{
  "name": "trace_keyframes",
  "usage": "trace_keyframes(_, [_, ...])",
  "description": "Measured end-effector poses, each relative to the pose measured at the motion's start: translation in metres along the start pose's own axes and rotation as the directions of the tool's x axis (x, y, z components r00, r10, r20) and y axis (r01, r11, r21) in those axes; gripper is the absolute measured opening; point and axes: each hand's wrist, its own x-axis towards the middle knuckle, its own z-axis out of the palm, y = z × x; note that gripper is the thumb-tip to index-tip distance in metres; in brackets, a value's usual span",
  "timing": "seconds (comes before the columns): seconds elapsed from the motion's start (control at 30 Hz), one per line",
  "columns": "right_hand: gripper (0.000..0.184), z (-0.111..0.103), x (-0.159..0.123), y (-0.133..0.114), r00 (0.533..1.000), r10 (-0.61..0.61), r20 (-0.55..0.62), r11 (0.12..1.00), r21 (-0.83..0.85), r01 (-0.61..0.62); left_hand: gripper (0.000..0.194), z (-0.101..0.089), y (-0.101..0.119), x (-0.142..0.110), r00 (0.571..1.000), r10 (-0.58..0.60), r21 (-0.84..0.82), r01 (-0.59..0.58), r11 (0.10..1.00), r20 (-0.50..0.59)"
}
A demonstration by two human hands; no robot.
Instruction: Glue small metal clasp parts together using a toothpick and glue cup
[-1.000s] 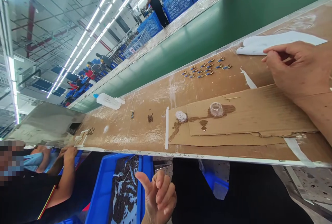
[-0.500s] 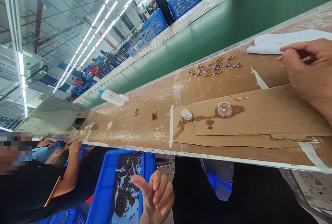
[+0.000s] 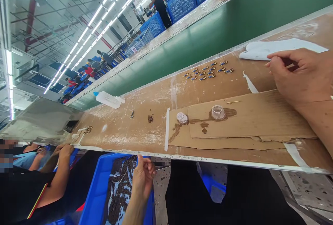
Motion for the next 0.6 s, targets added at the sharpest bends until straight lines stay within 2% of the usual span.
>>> trace_keyframes(0.1, [0.025, -0.006, 0.000, -0.013, 0.999, 0.038, 0.001, 0.998, 0.049, -0.038, 0.051, -0.005, 0.005, 0.016, 0.999, 0.040, 0.136, -0.042, 0.990, 0.016])
trace_keyframes(0.2, [0.024, -0.008, 0.000, -0.017, 0.999, 0.039, 0.013, 0.998, 0.042, -0.040, 0.048, -0.012, 0.004, 0.019, 0.997, 0.036, 0.163, -0.047, 0.985, 0.071])
trace_keyframes(0.43, [0.023, -0.004, 0.002, -0.009, 0.999, 0.038, 0.019, 0.998, 0.052, -0.039, 0.047, -0.026, -0.032, 0.000, 0.998, -0.008, 0.219, -0.004, 0.976, 0.057])
trace_keyframes(0.5, [0.020, -0.005, 0.003, -0.011, 0.998, 0.066, 0.020, 0.997, 0.049, -0.067, 0.044, -0.026, -0.038, -0.009, 0.996, 0.056, 0.281, -0.072, 0.957, 0.065])
trace_keyframes(0.6, [0.019, -0.011, 0.001, -0.019, 0.994, 0.087, 0.064, 0.994, 0.053, -0.091, 0.040, -0.024, -0.037, -0.019, 0.965, 0.256, 0.452, -0.255, 0.855, 0.060])
